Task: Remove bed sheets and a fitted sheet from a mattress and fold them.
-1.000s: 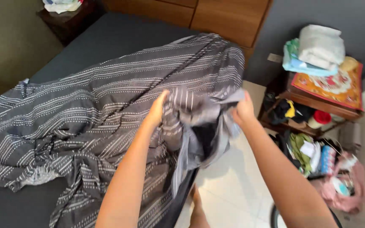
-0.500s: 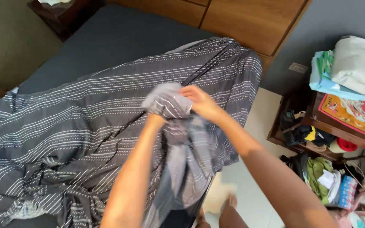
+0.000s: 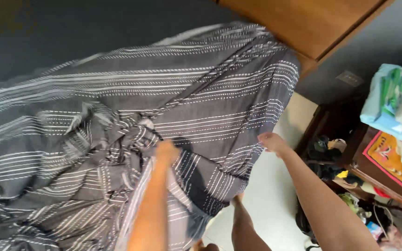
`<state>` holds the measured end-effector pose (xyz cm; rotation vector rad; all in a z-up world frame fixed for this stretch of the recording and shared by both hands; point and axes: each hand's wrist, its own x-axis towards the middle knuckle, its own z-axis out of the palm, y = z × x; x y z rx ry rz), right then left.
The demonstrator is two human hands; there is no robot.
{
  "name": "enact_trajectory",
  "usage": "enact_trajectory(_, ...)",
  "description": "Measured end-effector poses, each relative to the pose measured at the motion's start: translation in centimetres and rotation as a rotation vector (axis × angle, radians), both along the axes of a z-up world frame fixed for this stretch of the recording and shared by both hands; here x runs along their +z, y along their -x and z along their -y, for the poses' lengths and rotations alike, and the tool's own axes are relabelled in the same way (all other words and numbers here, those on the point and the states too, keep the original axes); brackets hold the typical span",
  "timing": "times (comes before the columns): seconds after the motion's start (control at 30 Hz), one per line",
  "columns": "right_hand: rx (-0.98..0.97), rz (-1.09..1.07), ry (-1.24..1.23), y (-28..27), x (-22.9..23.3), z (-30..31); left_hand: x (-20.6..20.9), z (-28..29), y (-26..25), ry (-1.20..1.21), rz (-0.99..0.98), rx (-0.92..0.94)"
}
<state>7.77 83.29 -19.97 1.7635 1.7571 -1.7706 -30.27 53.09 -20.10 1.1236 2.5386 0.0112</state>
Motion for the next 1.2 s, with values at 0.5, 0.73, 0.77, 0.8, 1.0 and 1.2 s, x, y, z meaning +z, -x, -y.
enact_trajectory(0.5,0.909,0.114,-1.091,5.3,-19.7,-6.9,0.7,-15.7,-17.9,-0.421,0.721,0.280)
enact_trajectory(0.73,0.304,-0.336,-0.637,18.6,7.8,-3.7,10.6,-19.1,-12.5,-0.509,0.558,0.242)
enact_trajectory(0.77,0.293,-0.291,-0.550,18.9,11.1,-4.0,11.8,-20.0,-12.0,-0.682,0.486,0.194)
enact_trajectory(0.8,0.283,-0.247,-0.460,19.2,14.5,-4.1,13.0,-20.7,-11.6,-0.851,0.410,0.145)
enact_trajectory(1.0,0.328,-0.489,-0.518,14.6,14.5,-6.8,12.5,-24.6,-12.9,-0.745,0.564,0.300)
enact_trajectory(1.2,-0.556,-0.150,-0.208,15.9,17.7,-10.1,13.7,-23.5,-14.2,-0.762,0.803,0.101)
